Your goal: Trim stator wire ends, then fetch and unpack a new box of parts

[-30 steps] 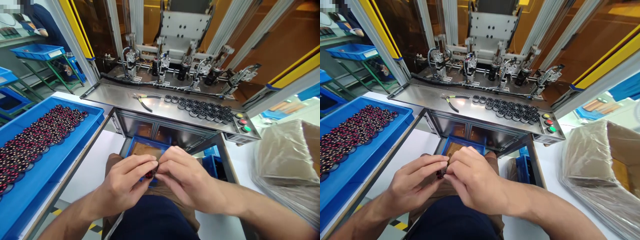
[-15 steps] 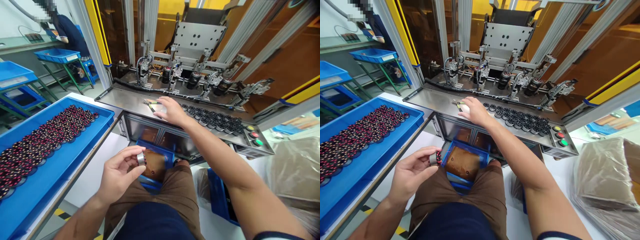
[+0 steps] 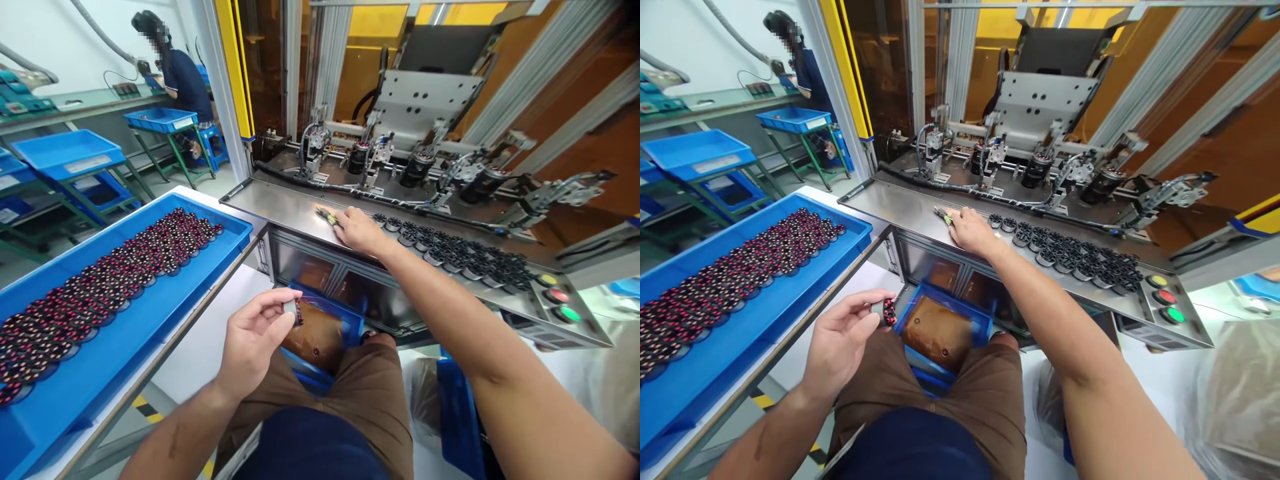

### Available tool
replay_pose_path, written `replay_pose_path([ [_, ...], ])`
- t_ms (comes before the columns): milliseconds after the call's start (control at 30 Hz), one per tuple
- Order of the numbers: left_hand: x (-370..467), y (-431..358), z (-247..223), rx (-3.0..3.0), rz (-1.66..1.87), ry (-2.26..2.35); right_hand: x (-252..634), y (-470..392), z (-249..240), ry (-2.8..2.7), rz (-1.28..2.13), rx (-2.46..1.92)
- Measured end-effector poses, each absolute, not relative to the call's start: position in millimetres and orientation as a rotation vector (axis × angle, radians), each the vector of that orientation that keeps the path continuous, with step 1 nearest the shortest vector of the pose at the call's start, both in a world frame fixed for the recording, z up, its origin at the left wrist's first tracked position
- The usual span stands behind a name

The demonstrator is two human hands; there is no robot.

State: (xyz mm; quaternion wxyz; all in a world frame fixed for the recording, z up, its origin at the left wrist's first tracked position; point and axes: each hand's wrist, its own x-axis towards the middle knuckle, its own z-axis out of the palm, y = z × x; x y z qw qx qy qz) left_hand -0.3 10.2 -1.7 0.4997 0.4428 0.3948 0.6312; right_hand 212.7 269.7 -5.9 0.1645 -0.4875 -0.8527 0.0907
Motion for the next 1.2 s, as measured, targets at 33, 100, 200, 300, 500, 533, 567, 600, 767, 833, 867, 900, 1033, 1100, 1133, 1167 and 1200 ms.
replay_pose_path([
  [33, 2, 10, -2, 1.060, 1.536, 0.960, 215, 270, -4, -2.385, 0.308, -1.387],
  [100, 5, 9, 0, 1.033, 1.552, 0.957, 220, 272, 0, -2.276, 0.440, -1.369],
  [200, 8, 8, 2, 0.975, 1.562, 0.951, 228, 276, 7, -2.061, 0.713, -1.302],
  [300, 11, 7, 4, 0.930, 1.556, 0.944, 231, 267, 12, -1.837, 0.967, -1.181],
  [500, 9, 6, 4, 0.898, 1.471, 0.940, 232, 148, 9, -1.613, 1.285, -0.833],
  [533, 8, 6, 4, 0.906, 1.444, 0.927, 233, 118, 4, -1.627, 1.315, -0.793],
  [567, 7, 6, 3, 0.916, 1.422, 0.906, 235, 89, -4, -1.665, 1.302, -0.804],
  [600, 7, 6, 3, 0.927, 1.408, 0.884, 237, 61, -13, -1.708, 1.269, -0.822],
  [767, 14, 6, 3, 0.999, 1.406, 0.866, 242, -24, -54, -1.816, 1.072, -0.942],
  [833, 19, 5, 5, 1.038, 1.395, 0.861, 239, -31, -58, -1.884, 0.956, -0.934],
  [867, 22, 5, 6, 1.059, 1.385, 0.858, 237, -31, -57, -1.908, 0.923, -0.904],
  [900, 24, 4, 6, 1.082, 1.377, 0.860, 234, -29, -55, -1.921, 0.907, -0.870],
  [1033, 27, 0, 6, 1.148, 1.380, 0.872, 223, -17, -44, -1.900, 0.912, -0.757],
  [1100, 26, -2, 5, 1.157, 1.394, 0.873, 219, -15, -42, -1.892, 0.924, -0.738],
  [1133, 25, -2, 5, 1.164, 1.399, 0.877, 217, -14, -42, -1.890, 0.930, -0.732],
  [1167, 25, -3, 6, 1.175, 1.402, 0.886, 216, -14, -42, -1.886, 0.933, -0.725],
  [1200, 24, -3, 6, 1.188, 1.406, 0.899, 215, -13, -42, -1.882, 0.933, -0.719],
])
